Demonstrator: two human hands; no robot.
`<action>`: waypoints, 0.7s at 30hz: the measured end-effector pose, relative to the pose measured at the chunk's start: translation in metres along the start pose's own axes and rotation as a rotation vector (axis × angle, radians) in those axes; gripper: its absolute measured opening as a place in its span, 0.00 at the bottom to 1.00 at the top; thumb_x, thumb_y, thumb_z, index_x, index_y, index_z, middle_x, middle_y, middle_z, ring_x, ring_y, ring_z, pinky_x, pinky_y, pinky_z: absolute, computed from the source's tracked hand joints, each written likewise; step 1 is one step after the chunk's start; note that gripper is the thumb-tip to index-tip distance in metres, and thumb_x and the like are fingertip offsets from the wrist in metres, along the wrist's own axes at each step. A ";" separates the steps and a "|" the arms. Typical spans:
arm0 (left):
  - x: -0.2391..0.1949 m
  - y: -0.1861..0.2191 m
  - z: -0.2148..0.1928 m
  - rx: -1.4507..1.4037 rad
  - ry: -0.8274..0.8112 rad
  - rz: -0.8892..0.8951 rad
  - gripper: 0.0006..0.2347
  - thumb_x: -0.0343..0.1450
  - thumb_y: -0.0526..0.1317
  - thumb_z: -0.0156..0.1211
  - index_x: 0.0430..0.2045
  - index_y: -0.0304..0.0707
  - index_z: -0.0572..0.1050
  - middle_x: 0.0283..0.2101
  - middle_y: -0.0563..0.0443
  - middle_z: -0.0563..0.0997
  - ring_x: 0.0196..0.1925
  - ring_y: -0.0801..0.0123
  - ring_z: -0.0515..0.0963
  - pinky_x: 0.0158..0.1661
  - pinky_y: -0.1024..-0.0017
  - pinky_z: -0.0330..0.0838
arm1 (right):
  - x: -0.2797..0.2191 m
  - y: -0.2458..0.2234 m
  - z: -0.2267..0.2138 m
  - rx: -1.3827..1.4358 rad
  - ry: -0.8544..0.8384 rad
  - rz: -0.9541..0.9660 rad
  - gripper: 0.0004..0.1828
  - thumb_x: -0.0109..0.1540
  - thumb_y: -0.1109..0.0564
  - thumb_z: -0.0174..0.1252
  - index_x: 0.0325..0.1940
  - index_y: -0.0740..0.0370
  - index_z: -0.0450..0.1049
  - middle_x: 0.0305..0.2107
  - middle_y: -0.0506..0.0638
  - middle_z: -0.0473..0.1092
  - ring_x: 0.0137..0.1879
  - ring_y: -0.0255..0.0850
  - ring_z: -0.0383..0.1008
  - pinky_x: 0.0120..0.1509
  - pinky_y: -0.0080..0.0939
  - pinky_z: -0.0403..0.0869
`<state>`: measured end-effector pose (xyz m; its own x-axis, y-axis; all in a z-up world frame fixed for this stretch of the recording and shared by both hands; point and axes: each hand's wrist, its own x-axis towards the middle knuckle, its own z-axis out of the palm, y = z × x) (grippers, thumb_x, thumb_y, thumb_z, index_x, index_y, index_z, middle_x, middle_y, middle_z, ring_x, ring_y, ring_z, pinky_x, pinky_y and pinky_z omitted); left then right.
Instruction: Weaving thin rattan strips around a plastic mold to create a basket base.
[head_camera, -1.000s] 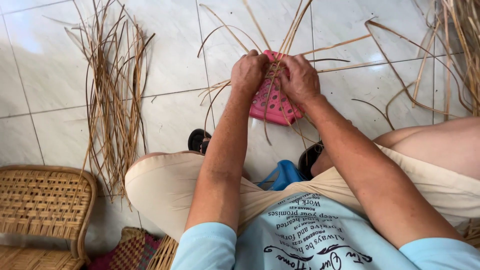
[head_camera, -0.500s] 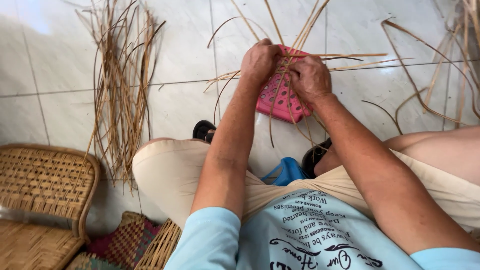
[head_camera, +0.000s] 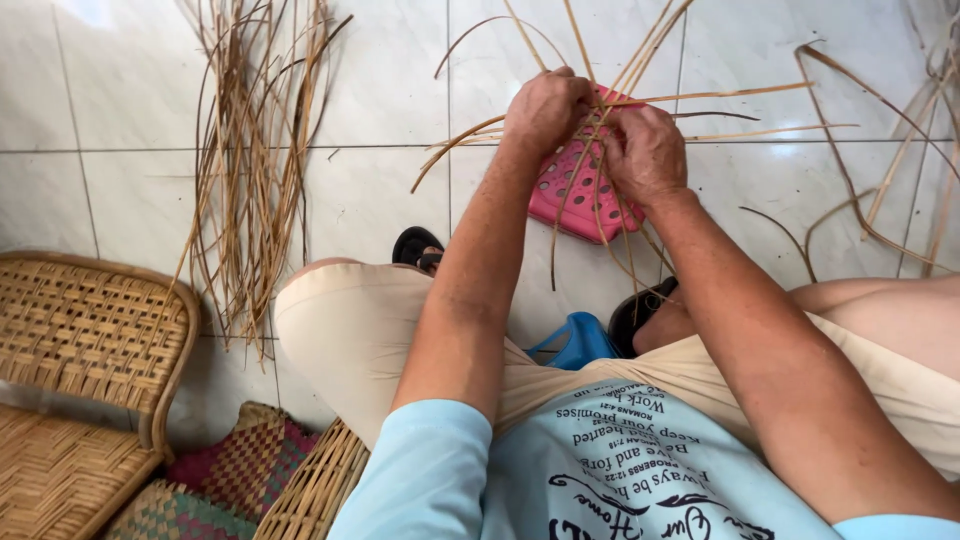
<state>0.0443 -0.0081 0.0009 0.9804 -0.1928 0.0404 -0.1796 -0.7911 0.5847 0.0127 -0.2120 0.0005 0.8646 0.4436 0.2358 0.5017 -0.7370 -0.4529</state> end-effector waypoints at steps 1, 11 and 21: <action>0.001 -0.002 0.002 -0.003 -0.005 0.008 0.06 0.72 0.41 0.62 0.29 0.45 0.84 0.32 0.51 0.83 0.35 0.57 0.83 0.34 0.57 0.80 | -0.001 0.002 0.002 -0.005 0.003 0.008 0.11 0.64 0.54 0.61 0.48 0.57 0.81 0.37 0.57 0.73 0.45 0.59 0.72 0.50 0.59 0.72; 0.003 -0.004 0.003 0.105 -0.069 0.062 0.08 0.75 0.43 0.57 0.36 0.46 0.84 0.36 0.51 0.80 0.37 0.55 0.81 0.35 0.56 0.78 | 0.006 -0.007 -0.006 0.018 -0.093 0.064 0.20 0.62 0.55 0.61 0.59 0.58 0.75 0.43 0.59 0.74 0.50 0.61 0.72 0.55 0.60 0.71; -0.007 0.015 -0.016 0.265 -0.067 0.047 0.13 0.70 0.54 0.58 0.36 0.54 0.85 0.38 0.52 0.82 0.45 0.52 0.75 0.39 0.51 0.71 | 0.020 -0.003 -0.010 0.005 -0.299 0.151 0.26 0.63 0.52 0.62 0.66 0.56 0.73 0.43 0.60 0.73 0.52 0.60 0.73 0.56 0.60 0.72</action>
<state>0.0361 -0.0091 0.0225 0.9646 -0.2637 0.0033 -0.2481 -0.9031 0.3506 0.0291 -0.2058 0.0155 0.8823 0.4606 -0.0968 0.3681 -0.8034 -0.4681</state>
